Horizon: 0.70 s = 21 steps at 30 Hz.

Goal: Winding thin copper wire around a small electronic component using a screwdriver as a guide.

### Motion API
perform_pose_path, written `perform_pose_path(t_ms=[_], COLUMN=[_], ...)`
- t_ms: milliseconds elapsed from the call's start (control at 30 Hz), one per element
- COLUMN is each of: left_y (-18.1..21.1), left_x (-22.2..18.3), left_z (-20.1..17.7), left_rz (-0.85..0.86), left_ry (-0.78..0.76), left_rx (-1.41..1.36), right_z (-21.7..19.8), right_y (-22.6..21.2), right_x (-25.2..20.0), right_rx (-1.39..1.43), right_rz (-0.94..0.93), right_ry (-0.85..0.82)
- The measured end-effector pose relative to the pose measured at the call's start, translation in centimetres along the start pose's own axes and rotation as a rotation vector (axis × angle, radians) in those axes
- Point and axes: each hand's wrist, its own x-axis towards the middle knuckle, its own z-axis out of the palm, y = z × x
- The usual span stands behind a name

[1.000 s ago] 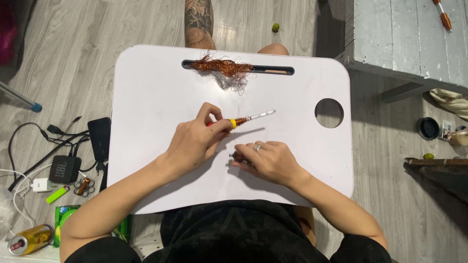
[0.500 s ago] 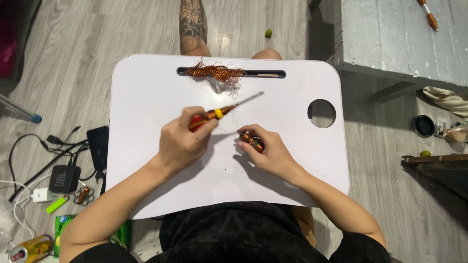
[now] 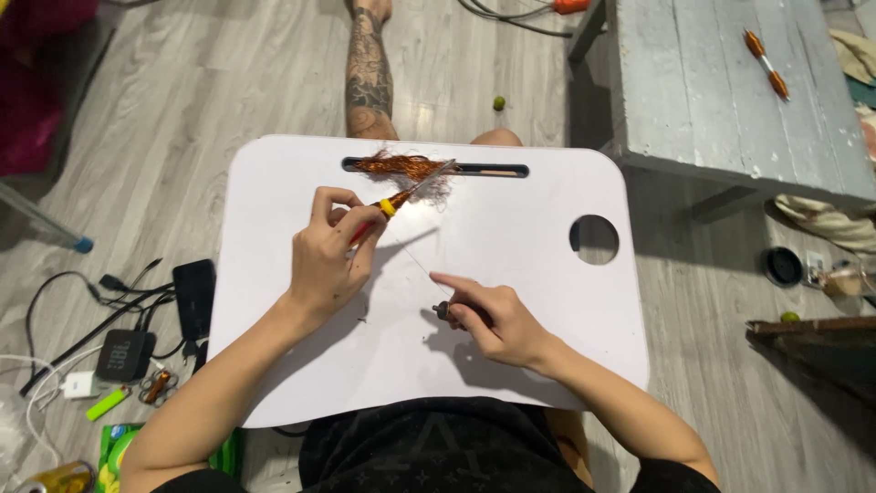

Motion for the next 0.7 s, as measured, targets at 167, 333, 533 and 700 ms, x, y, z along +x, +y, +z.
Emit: perform_pose_path(t_ms=[167,333,533,700], left_y=[-1.0,-0.6,-0.7,-2.3], left_x=[-0.8,-0.7,-0.6,-0.3], left_z=[0.5,0.0,-0.3,0.0], left_rz=[-0.011,-0.022,-0.011,-0.055], left_ry=[0.065,0.114,0.130,0.161], left_rx=[-0.036,-0.100,-0.106,-0.220], right_z=[0.7,0.9,0.0,-0.7], right_y=[-0.1,1.9,2.3,1.4], right_x=[0.0,0.0,0.6,0.5], right_rx=[-0.088,-0.159,0.050,0.258], right_rz=[-0.005,0.099,0.288,0.413], right_ry=[-0.010,0.036,0.195,0.260])
